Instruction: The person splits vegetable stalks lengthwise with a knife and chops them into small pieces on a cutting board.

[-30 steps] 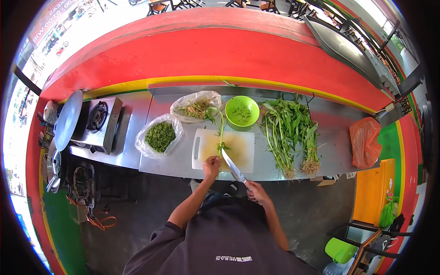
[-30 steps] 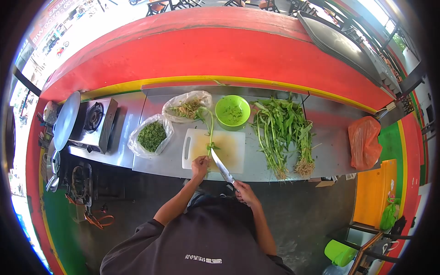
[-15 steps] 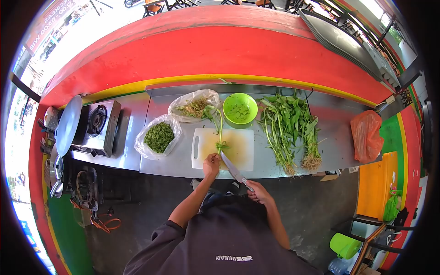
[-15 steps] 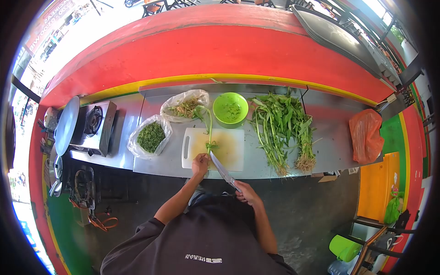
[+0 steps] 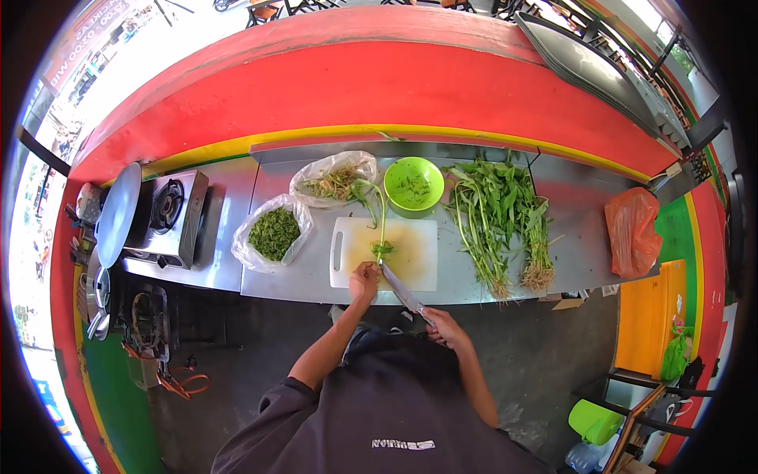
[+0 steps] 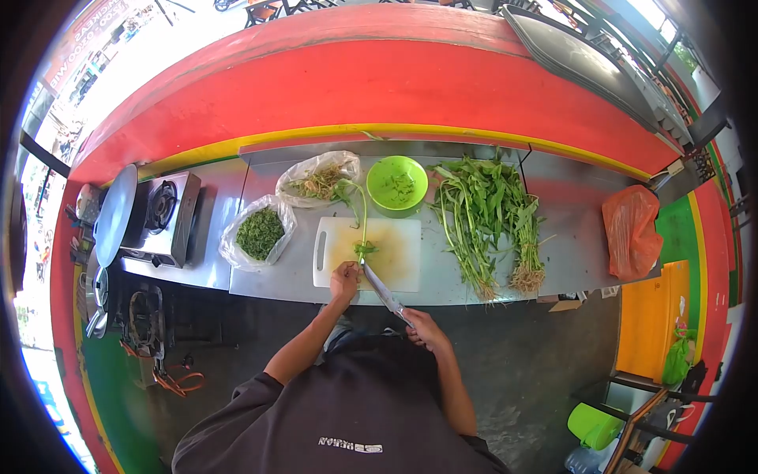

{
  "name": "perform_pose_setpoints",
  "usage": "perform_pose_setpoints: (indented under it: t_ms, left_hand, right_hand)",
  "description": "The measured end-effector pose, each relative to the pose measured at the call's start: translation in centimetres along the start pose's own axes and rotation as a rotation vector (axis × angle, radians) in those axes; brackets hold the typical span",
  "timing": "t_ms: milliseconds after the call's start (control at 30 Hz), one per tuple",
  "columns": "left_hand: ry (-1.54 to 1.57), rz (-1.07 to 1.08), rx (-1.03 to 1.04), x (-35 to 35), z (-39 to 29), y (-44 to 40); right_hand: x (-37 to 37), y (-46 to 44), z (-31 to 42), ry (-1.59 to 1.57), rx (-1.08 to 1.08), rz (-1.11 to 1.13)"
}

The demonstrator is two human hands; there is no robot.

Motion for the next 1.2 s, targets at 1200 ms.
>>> perform_pose_setpoints:
  t_ms: [1200]
  left_hand:
    - [-0.066, -0.254, -0.033, -1.5, -3.8, 3.7]
  right_hand:
    - [2.9, 4.1, 1.7, 0.062, -0.136, -0.231]
Point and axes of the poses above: each hand's wrist, its own y-axis away from the middle knuckle, its own x-axis out of the palm, z = x × y, the point moved 6 cm from there along -y, towards the middle knuckle, and after that the axes turned 9 degrees about x, right-handed, at the moved point
